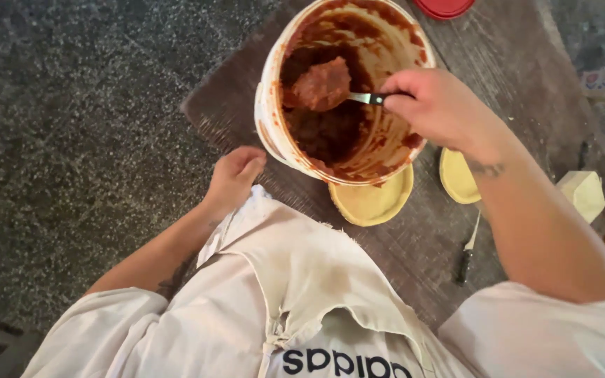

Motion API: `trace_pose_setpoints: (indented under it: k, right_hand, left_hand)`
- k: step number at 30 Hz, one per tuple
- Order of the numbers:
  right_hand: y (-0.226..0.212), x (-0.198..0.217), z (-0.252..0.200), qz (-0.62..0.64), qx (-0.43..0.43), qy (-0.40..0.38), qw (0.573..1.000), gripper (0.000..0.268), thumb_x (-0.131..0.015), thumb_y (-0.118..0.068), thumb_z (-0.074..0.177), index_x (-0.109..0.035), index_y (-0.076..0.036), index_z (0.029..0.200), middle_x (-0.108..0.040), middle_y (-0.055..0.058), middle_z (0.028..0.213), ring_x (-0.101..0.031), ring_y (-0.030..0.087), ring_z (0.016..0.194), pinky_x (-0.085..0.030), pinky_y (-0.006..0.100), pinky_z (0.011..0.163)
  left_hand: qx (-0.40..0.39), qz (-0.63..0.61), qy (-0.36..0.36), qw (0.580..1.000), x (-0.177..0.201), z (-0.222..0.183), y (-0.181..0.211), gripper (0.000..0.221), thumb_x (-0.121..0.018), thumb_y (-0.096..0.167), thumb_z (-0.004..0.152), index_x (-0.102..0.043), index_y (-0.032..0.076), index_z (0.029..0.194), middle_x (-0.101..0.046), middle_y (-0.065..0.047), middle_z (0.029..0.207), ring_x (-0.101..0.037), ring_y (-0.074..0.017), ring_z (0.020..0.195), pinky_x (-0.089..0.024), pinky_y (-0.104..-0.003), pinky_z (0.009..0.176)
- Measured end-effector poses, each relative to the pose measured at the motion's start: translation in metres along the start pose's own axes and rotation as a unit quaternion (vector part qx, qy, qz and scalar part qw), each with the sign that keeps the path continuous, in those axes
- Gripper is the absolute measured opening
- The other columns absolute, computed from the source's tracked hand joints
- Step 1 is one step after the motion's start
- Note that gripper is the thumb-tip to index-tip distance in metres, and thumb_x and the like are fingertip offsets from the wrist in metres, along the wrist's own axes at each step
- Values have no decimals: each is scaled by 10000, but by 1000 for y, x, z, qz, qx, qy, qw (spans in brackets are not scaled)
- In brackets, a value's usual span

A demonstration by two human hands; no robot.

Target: Filling multiple small pie crusts with a dark paste filling using a spoon from a large bucket on a wooden work table in a bakery.

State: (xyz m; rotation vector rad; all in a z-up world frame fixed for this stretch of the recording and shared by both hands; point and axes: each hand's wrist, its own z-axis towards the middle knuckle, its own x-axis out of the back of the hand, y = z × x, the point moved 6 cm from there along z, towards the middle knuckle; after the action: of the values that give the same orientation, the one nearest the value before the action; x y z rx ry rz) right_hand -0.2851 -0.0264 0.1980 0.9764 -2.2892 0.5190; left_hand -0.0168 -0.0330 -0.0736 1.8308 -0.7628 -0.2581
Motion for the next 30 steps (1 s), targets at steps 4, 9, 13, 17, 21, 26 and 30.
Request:
trace_pose_setpoints:
  k: [4,9,13,17,21,26,30]
  right_hand:
    - [52,9,-50,127,138,166,968,254,-633,-214,964,-732,-123,1178,-720,87,967,-666,238,996,-513,410,921]
    - [153,-26,-113,204,69,224,950,186,-674,-183,974,-748,-156,1143,-664,21,870,-631,142,875,-504,318,882]
    - [187,-73,-154,128,83,318,936,130,-673,-270,1042,-733,-179,1114,-736,5,939,-696,248,960,-511,352,924]
    - [228,-177,-86,60,30,361,930,205,-647,-261,1042,-701,-93,1146,-704,144,1000,-683,376,978,-536,467,845]
    - [263,-279,8,-25,-15,385,923,201,-582,-235,996,-679,-118,1127,-670,131,960,-694,354,931,-573,486,750]
    - [276,-302,-3,62,-36,480,874,114,-639,-225,976,-646,-155,1066,-658,40,977,-722,287,911,-611,415,711]
    - [285,-306,5,114,-30,466,877,128,-634,-239,985,-645,-139,1063,-673,63,985,-719,311,921,-609,441,725]
  left_hand:
    - [106,-42,-44,993,-23,-4,-44,207,-651,280,930,-788,178,1048,-770,-23,824,-751,-143,785,-584,-306,753]
    - [111,4,-107,988,-63,-19,-45,194,-664,270,904,-797,170,1003,-769,-40,806,-756,-155,750,-587,-318,742]
    - [90,52,-157,982,-96,-21,-30,187,-650,310,903,-795,212,967,-749,-7,731,-750,-154,736,-576,-314,736]
    - [102,78,-199,972,-125,-16,-17,292,-568,220,943,-770,78,1098,-790,-96,859,-762,-169,693,-598,-308,694]
    - [86,113,-214,966,-157,-1,-4,328,-494,188,981,-747,30,1116,-785,-113,846,-759,-175,623,-604,-300,600]
    - [75,46,-173,981,-192,21,-37,318,-485,145,1008,-681,-93,1088,-737,-188,831,-714,-188,521,-579,-301,510]
    - [104,57,-164,979,-196,19,-38,290,-556,193,978,-712,-40,1053,-753,-138,801,-673,-138,461,-520,-260,443]
